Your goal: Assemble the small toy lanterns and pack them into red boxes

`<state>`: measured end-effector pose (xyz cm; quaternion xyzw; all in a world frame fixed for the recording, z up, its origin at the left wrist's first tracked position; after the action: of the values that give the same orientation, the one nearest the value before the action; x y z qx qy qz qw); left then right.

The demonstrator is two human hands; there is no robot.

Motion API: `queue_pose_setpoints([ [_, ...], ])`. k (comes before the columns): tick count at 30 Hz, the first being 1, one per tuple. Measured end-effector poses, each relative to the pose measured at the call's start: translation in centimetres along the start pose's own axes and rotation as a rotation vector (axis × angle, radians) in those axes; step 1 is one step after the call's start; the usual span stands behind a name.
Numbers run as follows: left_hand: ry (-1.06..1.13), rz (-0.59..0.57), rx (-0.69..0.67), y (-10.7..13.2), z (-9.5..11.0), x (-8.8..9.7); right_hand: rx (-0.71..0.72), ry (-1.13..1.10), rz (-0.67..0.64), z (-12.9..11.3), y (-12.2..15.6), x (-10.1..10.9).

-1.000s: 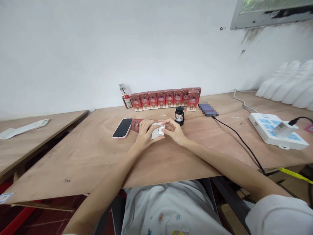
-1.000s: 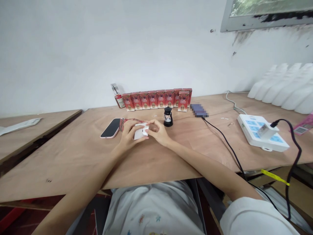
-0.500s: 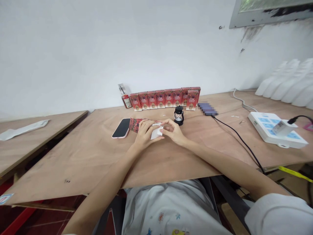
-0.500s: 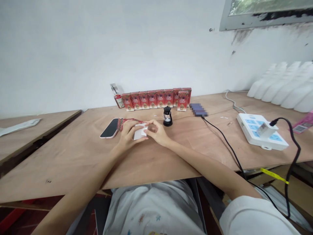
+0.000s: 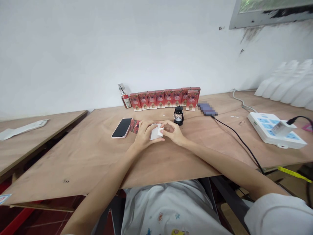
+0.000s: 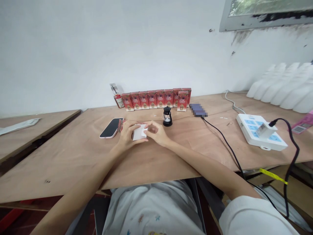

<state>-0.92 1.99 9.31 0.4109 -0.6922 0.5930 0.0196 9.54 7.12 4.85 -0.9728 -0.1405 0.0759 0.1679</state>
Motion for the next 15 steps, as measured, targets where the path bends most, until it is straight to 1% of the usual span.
queue_pose_setpoints([
  [5, 0.033, 0.013, -0.006, -0.05, 0.04, 0.15, -0.010, 0.022, -0.039, -0.05, -0.14, 0.06],
  [9, 0.081, 0.000, 0.000, -0.32, 0.04, 0.13, -0.016, 0.042, -0.066, 0.13, -0.48, 0.30],
  [12, 0.136, 0.016, -0.017, -0.58, 0.21, 0.40, -0.003, 0.075, -0.079, 0.04, -0.68, 0.43],
  [15, 0.194, 0.006, 0.002, -0.65, -0.04, 0.38, -0.006, 0.110, -0.102, -0.02, -0.79, 0.37],
])
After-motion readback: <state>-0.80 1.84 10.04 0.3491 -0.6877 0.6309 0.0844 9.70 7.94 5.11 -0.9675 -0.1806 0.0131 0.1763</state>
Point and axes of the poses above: each hand's wrist, its own y-axis away from the middle knuckle, its own x-axis out of the back of the hand, z = x × y, the point moved 10 cm from there along -y, towards the middle knuckle, and after that the axes turned 7 degrees about -x, right-handed, at the moved point
